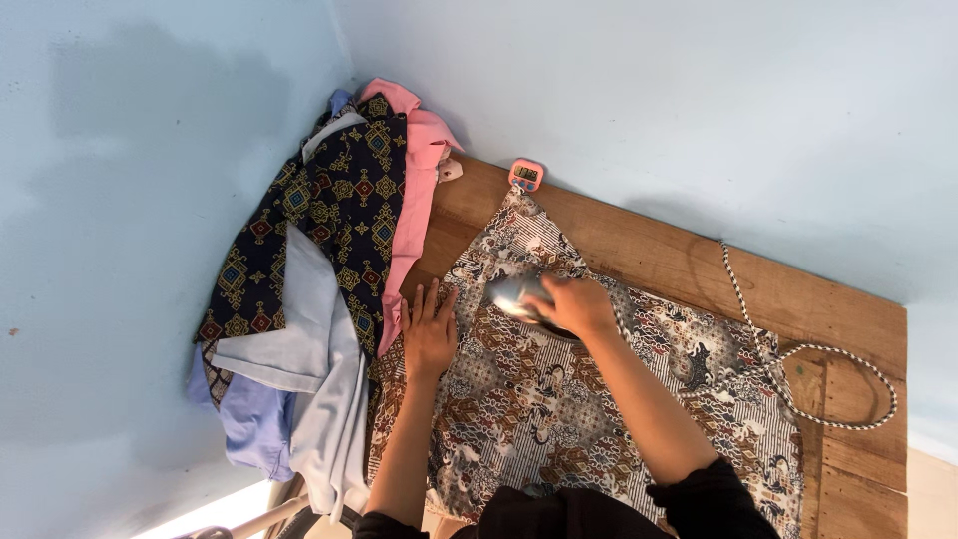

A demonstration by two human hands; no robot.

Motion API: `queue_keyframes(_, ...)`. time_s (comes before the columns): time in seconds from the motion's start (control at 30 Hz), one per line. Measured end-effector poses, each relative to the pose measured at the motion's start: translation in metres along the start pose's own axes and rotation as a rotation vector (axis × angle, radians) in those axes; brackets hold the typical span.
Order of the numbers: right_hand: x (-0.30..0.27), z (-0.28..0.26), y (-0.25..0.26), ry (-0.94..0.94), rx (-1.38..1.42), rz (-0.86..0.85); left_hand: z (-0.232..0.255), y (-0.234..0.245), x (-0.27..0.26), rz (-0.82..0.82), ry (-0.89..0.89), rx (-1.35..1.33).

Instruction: The person irons a patterned garment on a wooden table using a handheld iron. They smooth the fabric with one hand while moving the iron with the other, then fold the garment into a compact stack.

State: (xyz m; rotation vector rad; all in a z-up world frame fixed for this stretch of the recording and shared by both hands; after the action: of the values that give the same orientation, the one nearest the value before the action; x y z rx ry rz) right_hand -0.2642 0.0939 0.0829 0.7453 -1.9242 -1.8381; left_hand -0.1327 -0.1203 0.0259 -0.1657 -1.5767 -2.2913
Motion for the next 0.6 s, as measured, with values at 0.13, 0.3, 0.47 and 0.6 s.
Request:
queue_keyframes(0.13, 0.002, -0.004, -0.003, 0.083, -0.063, -0.026, -0.001, 0.001, 0.001, 0.0, 0.002, -0.001)
queue_keyframes(0.3, 0.0, 0.011, -0.006, -0.214, -0.057, 0.001, -0.001, 0.0, 0.0, 0.007, -0.004, 0.015)
queue_keyframes(0.47, -0.017, -0.015, -0.017, 0.143, 0.0, -0.227, -0.001, -0.002, 0.0, 0.026, 0.004, 0.0)
queue_keyframes(0.6, -0.028, -0.033, -0.011, 0.063, -0.075, -0.199, -0.002, -0.002, 0.0, 0.018, 0.005, -0.001)
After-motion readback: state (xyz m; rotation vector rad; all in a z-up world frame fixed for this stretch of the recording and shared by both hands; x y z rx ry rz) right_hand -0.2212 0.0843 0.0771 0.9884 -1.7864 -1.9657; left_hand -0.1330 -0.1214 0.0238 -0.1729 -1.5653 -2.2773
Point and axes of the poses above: each hand's wrist, its own x-axis towards the middle knuckle, its own y-axis out of the back of the hand, z = x × y, the point moved 7 cm from there along x, towards the middle knuckle, and after that the axes turned 3 degrees about -y, right-handed, at the moved point
